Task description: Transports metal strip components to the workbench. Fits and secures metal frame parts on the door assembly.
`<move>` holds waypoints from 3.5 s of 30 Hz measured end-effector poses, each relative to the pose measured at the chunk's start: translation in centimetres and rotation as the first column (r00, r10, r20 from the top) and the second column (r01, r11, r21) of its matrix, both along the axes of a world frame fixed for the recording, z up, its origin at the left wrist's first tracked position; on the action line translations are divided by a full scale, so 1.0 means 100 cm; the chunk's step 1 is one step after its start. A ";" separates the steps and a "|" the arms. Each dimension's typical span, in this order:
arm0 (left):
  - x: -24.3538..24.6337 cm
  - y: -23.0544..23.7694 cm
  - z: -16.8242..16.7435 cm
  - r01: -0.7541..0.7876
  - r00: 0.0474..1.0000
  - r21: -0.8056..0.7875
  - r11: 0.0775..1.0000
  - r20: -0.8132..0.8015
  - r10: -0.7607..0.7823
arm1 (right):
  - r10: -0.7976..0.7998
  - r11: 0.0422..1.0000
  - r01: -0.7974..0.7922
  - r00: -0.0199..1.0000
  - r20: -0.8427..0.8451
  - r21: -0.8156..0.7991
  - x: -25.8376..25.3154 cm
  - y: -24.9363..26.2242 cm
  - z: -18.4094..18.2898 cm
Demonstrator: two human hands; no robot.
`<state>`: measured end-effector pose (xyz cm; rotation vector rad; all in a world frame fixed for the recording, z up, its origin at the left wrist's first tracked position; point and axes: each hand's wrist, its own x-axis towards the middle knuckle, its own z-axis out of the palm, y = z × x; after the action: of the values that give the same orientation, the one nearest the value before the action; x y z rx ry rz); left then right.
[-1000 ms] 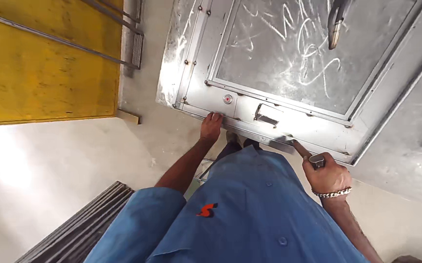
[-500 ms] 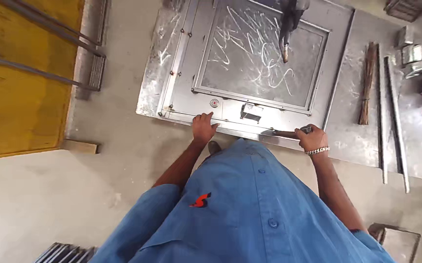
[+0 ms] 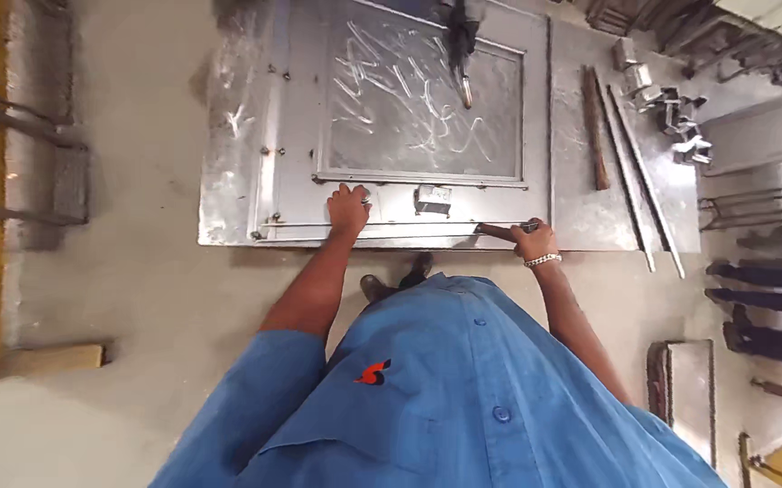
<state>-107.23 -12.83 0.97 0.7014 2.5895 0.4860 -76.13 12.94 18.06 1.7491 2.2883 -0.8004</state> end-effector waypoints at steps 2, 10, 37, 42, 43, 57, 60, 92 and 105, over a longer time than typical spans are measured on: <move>-0.001 0.004 0.000 0.037 0.999 -0.032 0.999 -0.001 -0.037 | -0.017 1.000 0.017 1.000 -0.021 0.003 0.007 -0.001 -0.002; -0.001 0.002 0.007 -0.100 0.988 -0.066 0.993 0.114 0.107 | -0.011 1.000 0.012 0.997 -0.080 0.019 0.026 0.015 -0.017; 0.282 0.241 0.070 -0.766 0.331 0.232 0.599 0.942 0.059 | 0.462 0.883 -0.461 0.887 0.002 0.090 0.270 0.372 -0.084; 0.305 0.316 0.097 -0.388 0.413 0.229 0.893 0.909 -0.054 | 0.456 0.880 -0.455 0.890 0.030 0.134 0.232 0.398 -0.100; 0.308 0.335 0.101 -0.307 0.445 0.235 0.922 0.892 -0.079 | 0.474 0.877 -0.465 0.878 -0.064 0.123 0.214 0.390 -0.095; 0.331 0.350 0.077 -0.335 0.380 0.242 0.910 0.919 -0.104 | -0.219 0.960 0.115 0.880 -0.422 -0.257 0.198 0.391 -0.118; 0.330 0.300 0.061 -0.573 0.367 0.159 0.804 0.927 0.078 | -0.297 0.953 0.248 0.868 -0.398 -0.172 0.229 0.467 -0.137; 0.310 0.248 -0.015 -0.781 0.373 -0.139 0.609 0.678 0.633 | 0.550 0.816 -0.573 0.732 0.402 -0.071 0.040 0.351 -0.164; 0.438 0.053 -0.017 -0.986 0.074 -0.010 0.167 0.870 0.488 | 0.458 0.884 -0.395 0.841 0.290 -0.249 0.136 0.121 -0.135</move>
<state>-63.46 -7.53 -0.70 -0.9362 1.6238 1.6487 -62.53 25.05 4.61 1.1218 2.1640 -0.5421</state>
